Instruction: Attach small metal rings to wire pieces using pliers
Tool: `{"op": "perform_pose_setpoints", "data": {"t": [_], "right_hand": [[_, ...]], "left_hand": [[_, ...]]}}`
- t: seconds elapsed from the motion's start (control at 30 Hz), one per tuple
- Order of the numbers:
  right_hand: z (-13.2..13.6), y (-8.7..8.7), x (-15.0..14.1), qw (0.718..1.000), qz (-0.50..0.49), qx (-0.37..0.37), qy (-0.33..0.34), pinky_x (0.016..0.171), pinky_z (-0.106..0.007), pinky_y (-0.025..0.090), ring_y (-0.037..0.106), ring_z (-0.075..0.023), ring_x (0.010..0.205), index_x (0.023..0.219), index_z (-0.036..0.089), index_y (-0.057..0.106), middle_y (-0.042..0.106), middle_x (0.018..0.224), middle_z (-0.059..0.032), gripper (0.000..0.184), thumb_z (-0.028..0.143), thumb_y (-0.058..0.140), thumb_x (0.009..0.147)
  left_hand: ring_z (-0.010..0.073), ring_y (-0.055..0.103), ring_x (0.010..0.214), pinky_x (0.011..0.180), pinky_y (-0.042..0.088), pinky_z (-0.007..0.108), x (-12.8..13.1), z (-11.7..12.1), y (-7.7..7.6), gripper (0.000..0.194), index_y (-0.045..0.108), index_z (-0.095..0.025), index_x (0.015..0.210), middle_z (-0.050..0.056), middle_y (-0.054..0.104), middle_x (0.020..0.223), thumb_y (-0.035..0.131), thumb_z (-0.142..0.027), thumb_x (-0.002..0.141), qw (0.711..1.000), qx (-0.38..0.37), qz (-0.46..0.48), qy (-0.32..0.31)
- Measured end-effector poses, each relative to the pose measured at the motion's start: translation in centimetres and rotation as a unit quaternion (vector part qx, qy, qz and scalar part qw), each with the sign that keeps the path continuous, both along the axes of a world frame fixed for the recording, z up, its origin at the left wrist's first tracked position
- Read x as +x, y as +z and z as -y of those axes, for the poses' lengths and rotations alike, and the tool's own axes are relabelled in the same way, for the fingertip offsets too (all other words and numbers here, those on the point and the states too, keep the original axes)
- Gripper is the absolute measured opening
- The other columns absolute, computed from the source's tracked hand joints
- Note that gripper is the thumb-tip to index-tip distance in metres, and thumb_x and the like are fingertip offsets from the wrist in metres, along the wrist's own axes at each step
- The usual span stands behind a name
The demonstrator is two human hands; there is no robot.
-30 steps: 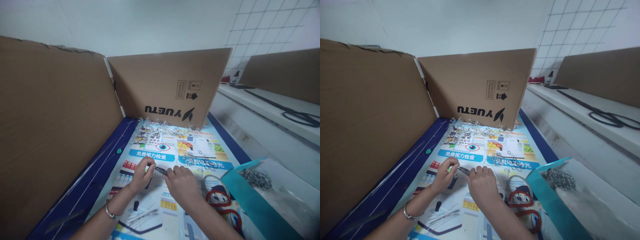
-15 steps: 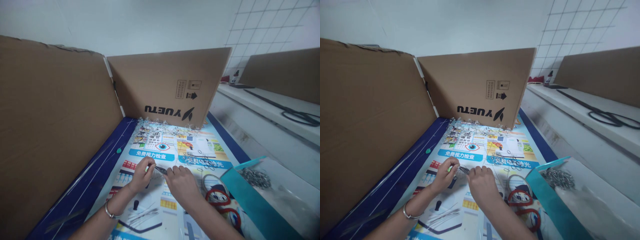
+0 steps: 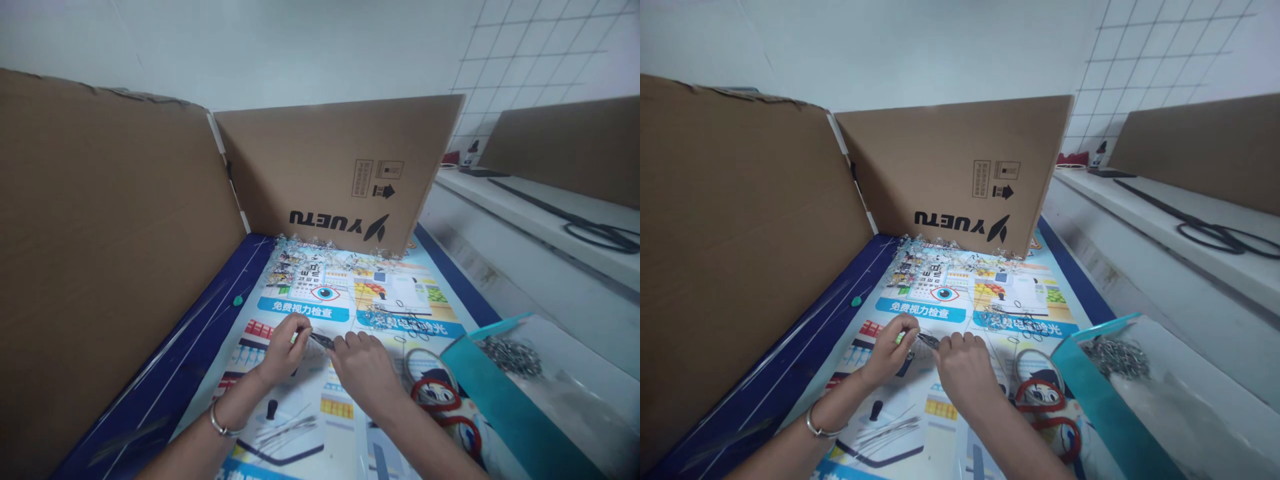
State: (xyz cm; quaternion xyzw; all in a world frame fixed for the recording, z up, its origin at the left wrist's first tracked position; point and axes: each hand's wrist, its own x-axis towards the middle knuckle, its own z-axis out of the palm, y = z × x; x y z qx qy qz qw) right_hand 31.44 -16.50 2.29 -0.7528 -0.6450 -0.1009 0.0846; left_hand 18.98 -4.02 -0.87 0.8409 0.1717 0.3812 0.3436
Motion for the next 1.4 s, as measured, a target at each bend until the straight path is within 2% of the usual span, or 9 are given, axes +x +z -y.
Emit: {"op": "perform_pose_setpoints", "data": {"t": [0.17, 0.3, 0.43, 0.57, 0.67, 0.8, 0.93, 1.23, 1.4], "right_hand": [[-0.4, -0.1, 0.7, 0.997, -0.066, -0.015, -0.040, 0.062, -0.026, 0.033, 0.055, -0.0168, 0.074, 0.082, 0.020, 0.059, 0.059, 0.077, -0.0049, 0.019, 0.034, 0.047, 0.083], [-1.0, -1.0, 1.6, 0.958, -0.277, 0.015, -0.076, 0.054, -0.022, 0.031, 0.050, -0.0124, 0.061, 0.074, 0.020, 0.056, 0.055, 0.067, 0.0013, 0.018, 0.037, 0.052, 0.076], [-1.8, -2.1, 1.7, 0.847, -0.518, 0.075, -0.095, 0.049, -0.021, 0.031, 0.042, -0.0105, 0.053, 0.066, 0.019, 0.053, 0.045, 0.055, 0.0043, 0.021, 0.038, 0.048, 0.075], [-2.1, -3.0, 1.2, 0.711, -0.687, 0.088, -0.119, 0.049, -0.023, 0.034, 0.040, -0.0101, 0.051, 0.094, 0.014, 0.056, 0.042, 0.056, 0.0052, 0.034, 0.039, 0.053, 0.071], [-2.1, -3.4, 0.9, 0.664, -0.732, 0.098, -0.118, 0.053, -0.023, 0.036, 0.043, -0.0104, 0.057, 0.095, 0.013, 0.057, 0.045, 0.061, 0.0031, 0.034, 0.038, 0.056, 0.070], [-1.9, -3.8, 0.8, 0.661, -0.735, 0.105, -0.112, 0.057, -0.022, 0.036, 0.046, -0.0114, 0.066, 0.092, 0.016, 0.060, 0.052, 0.071, 0.0003, 0.032, 0.038, 0.059, 0.069], [-1.8, -3.9, 0.6, 0.661, -0.736, 0.119, -0.086, 0.053, -0.021, 0.033, 0.041, -0.0096, 0.059, 0.086, 0.016, 0.060, 0.047, 0.063, 0.0029, 0.029, 0.039, 0.059, 0.069], [-1.8, -3.5, 0.4, 0.618, -0.768, 0.147, -0.085, 0.052, -0.019, 0.032, 0.042, -0.0089, 0.062, 0.080, 0.018, 0.053, 0.047, 0.068, 0.0032, 0.022, 0.036, 0.061, 0.069], [-1.9, -4.0, 0.7, 0.619, -0.764, 0.161, -0.082, 0.053, -0.021, 0.032, 0.041, -0.0090, 0.059, 0.075, 0.018, 0.053, 0.048, 0.065, 0.0036, 0.019, 0.035, 0.061, 0.070]], "left_hand": [[0.0124, 0.047, 0.064, 0.062, 0.039, 0.025, 0.3, -0.5, -0.2, 0.010, 0.048, -0.018, 0.076, 0.000, 0.050, 0.070, 0.044, -0.026, 0.083, 0.993, -0.099, 0.024, 0.067], [0.0107, 0.045, 0.057, 0.056, 0.038, 0.023, 0.4, -1.1, -0.3, 0.012, 0.048, -0.019, 0.076, -0.003, 0.047, 0.064, 0.047, -0.029, 0.081, 0.969, -0.200, 0.067, 0.127], [0.0107, 0.047, 0.057, 0.058, 0.039, 0.023, 0.5, -1.1, 0.0, 0.014, 0.047, -0.018, 0.074, -0.004, 0.047, 0.061, 0.046, -0.031, 0.081, 0.950, -0.265, 0.119, 0.118], [0.0098, 0.046, 0.057, 0.058, 0.038, 0.022, 0.7, -0.7, 0.5, 0.015, 0.046, -0.018, 0.073, -0.004, 0.047, 0.061, 0.048, -0.031, 0.081, 0.936, -0.304, 0.157, 0.084], [0.0084, 0.043, 0.054, 0.055, 0.036, 0.021, 0.8, 0.0, 1.0, 0.017, 0.044, -0.018, 0.071, -0.005, 0.045, 0.060, 0.048, -0.031, 0.081, 0.917, -0.351, 0.183, 0.038], [0.0075, 0.043, 0.055, 0.054, 0.036, 0.020, 1.0, 0.8, 1.4, 0.018, 0.044, -0.018, 0.071, -0.005, 0.045, 0.061, 0.051, -0.032, 0.080, 0.881, -0.428, 0.203, -0.014], [0.0072, 0.045, 0.058, 0.054, 0.037, 0.020, 1.0, 1.4, 1.5, 0.016, 0.045, -0.018, 0.073, -0.004, 0.048, 0.065, 0.053, -0.030, 0.080, 0.851, -0.476, 0.216, -0.052], [0.0077, 0.045, 0.058, 0.054, 0.038, 0.020, 1.0, 1.8, 1.7, 0.016, 0.046, -0.017, 0.072, -0.002, 0.047, 0.066, 0.055, -0.029, 0.079, 0.823, -0.514, 0.219, -0.099], [0.0075, 0.045, 0.059, 0.054, 0.038, 0.019, 1.1, 1.8, 1.7, 0.017, 0.047, -0.017, 0.071, -0.002, 0.047, 0.065, 0.057, -0.029, 0.078, 0.821, -0.524, 0.210, -0.088]]}}
